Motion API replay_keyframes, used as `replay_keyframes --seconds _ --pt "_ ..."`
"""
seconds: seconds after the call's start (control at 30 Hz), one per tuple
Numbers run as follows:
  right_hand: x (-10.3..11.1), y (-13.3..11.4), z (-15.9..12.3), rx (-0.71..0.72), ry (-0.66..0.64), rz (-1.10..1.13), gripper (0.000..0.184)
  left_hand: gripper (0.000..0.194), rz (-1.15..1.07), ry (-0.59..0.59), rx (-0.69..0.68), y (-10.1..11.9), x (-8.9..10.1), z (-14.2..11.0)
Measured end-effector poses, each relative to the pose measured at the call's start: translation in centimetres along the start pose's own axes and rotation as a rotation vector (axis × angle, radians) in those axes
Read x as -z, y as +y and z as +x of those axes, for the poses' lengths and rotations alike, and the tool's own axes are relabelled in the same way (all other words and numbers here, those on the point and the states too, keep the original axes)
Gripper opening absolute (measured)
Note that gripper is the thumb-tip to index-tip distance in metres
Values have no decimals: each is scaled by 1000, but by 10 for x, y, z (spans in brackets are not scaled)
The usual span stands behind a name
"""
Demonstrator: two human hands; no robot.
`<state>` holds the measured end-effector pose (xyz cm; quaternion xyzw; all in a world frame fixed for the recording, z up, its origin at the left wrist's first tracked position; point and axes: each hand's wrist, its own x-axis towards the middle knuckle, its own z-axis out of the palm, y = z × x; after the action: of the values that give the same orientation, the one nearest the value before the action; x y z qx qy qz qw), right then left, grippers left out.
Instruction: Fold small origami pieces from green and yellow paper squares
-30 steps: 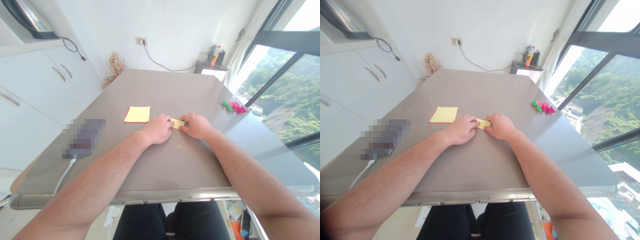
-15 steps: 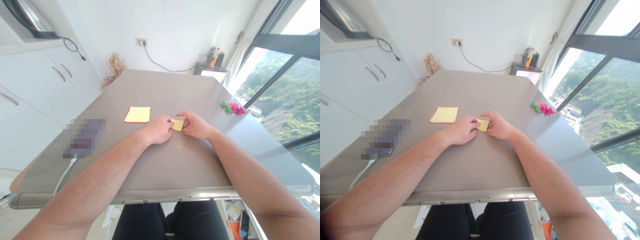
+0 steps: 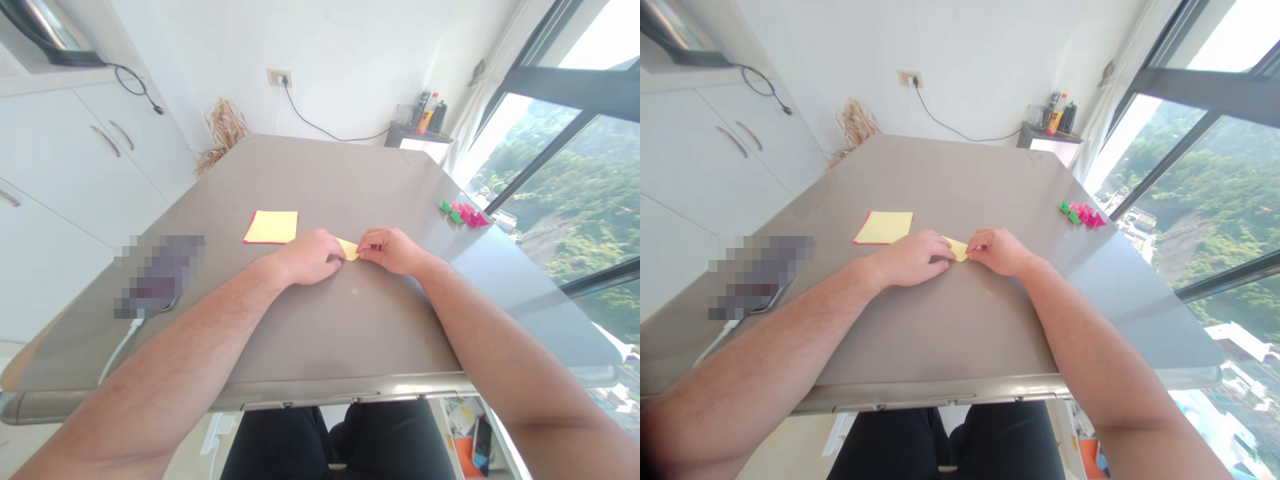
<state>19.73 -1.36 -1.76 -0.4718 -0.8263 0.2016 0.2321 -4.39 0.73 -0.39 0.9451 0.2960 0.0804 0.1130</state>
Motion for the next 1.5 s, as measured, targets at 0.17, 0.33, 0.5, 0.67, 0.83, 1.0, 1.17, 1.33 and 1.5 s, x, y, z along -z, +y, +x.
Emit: replay_keyframes --seconds 0.17,0.33,0.5,0.67,0.83,1.0,1.17,1.33,1.5 --pt "1 0 1 -97 -3 -20 12 33 25 -16 -26 3 1 0" --pt "1 -1 5 -198 -10 4 12 37 41 -46 -13 8 2 0" --pt "1 -3 12 -289 -21 -25 12 39 78 -64 -8 12 3 0" --pt "3 -7 18 -350 -49 -28 11 39 87 -65 -9 11 2 -1" --pt "2 -8 25 -394 -83 -63 8 39 51 -56 -19 10 2 -3" --pt "-3 -8 31 -440 -79 -114 5 37 11 -49 -64 15 2 -3" --pt "-6 -9 33 -478 -75 -138 4 36 -4 -78 -24 19 5 -4" --pt "-7 -11 35 -502 -74 -150 3 35 2 -78 -24 19 6 -5" --pt "-7 -13 36 -519 -75 -155 1 35 13 -75 -24 20 6 -5"
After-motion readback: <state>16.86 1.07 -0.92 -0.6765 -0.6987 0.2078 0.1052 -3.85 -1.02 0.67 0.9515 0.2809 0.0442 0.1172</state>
